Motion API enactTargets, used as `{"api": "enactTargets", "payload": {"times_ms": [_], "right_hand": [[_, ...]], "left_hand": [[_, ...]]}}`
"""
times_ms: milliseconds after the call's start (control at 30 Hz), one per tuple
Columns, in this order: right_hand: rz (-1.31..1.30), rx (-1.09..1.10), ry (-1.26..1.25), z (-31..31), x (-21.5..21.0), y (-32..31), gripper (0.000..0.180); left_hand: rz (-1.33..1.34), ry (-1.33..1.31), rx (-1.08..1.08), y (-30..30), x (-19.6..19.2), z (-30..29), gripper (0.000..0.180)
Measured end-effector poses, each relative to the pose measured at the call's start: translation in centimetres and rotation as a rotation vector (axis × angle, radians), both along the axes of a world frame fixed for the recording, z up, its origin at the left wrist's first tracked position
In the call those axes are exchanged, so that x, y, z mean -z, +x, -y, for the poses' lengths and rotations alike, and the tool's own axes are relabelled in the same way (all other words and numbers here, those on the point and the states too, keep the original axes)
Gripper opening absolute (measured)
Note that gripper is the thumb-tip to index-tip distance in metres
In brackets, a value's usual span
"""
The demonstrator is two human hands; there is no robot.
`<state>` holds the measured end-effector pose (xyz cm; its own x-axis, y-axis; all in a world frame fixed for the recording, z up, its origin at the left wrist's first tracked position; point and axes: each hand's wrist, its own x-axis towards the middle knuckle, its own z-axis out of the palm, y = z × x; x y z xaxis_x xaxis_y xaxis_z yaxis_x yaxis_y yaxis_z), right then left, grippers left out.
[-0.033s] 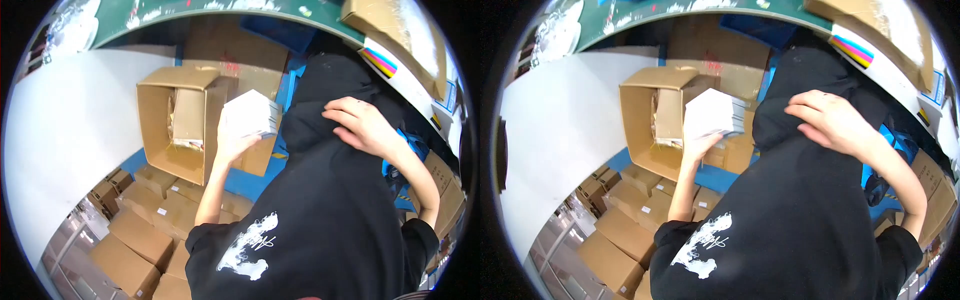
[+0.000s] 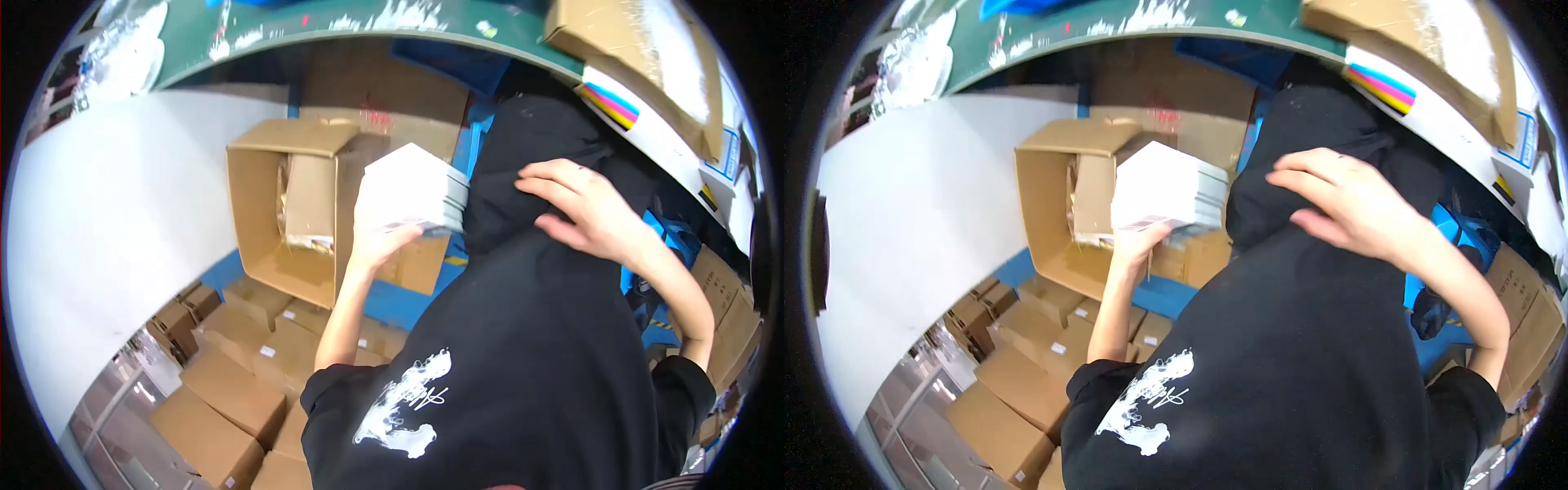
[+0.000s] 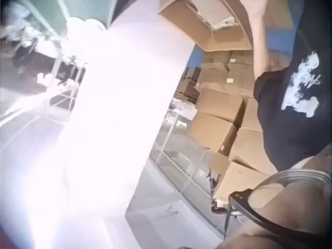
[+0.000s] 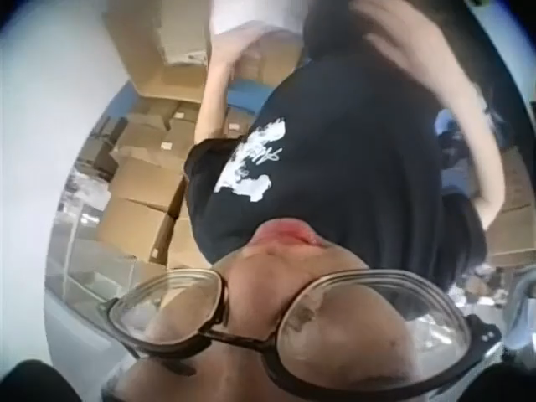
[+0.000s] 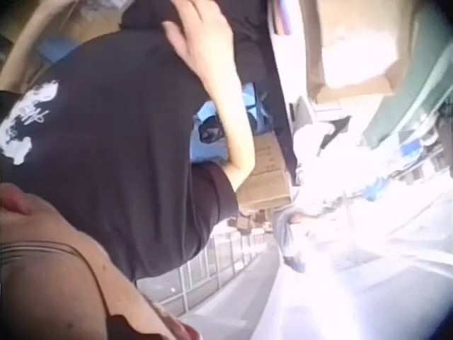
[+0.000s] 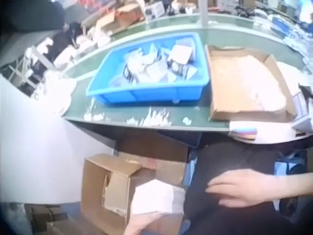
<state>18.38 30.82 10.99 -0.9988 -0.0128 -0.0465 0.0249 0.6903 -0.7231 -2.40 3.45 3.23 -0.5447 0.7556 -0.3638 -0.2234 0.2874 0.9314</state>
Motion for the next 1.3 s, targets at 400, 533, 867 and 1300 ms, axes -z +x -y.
{"api": "enactTargets", "payload": {"times_ms": [400,533,867,1300], "right_hand": [[-0.302,0.515,-0.983,-4.2,-5.7,3.8,0.071],[-0.349,0.662,-0.910,-5.0,-7.9,5.5,0.065],[-0.225,0.484,-1.698,-11.7,-7.0,6.0,0.078],[-0.399,0.545,-1.647,-12.1,-3.8,4.9,0.109]], "left_hand": [[0.052,0.239,0.490,1.3,-12.5,-21.4,0.110],[-0.128,0.466,0.571,3.5,-16.7,-26.2,0.117],[0.131,0.400,0.633,2.2,-15.7,-32.5,0.083],[-0.217,0.403,0.922,4.0,-16.2,-38.7,0.089]]}}
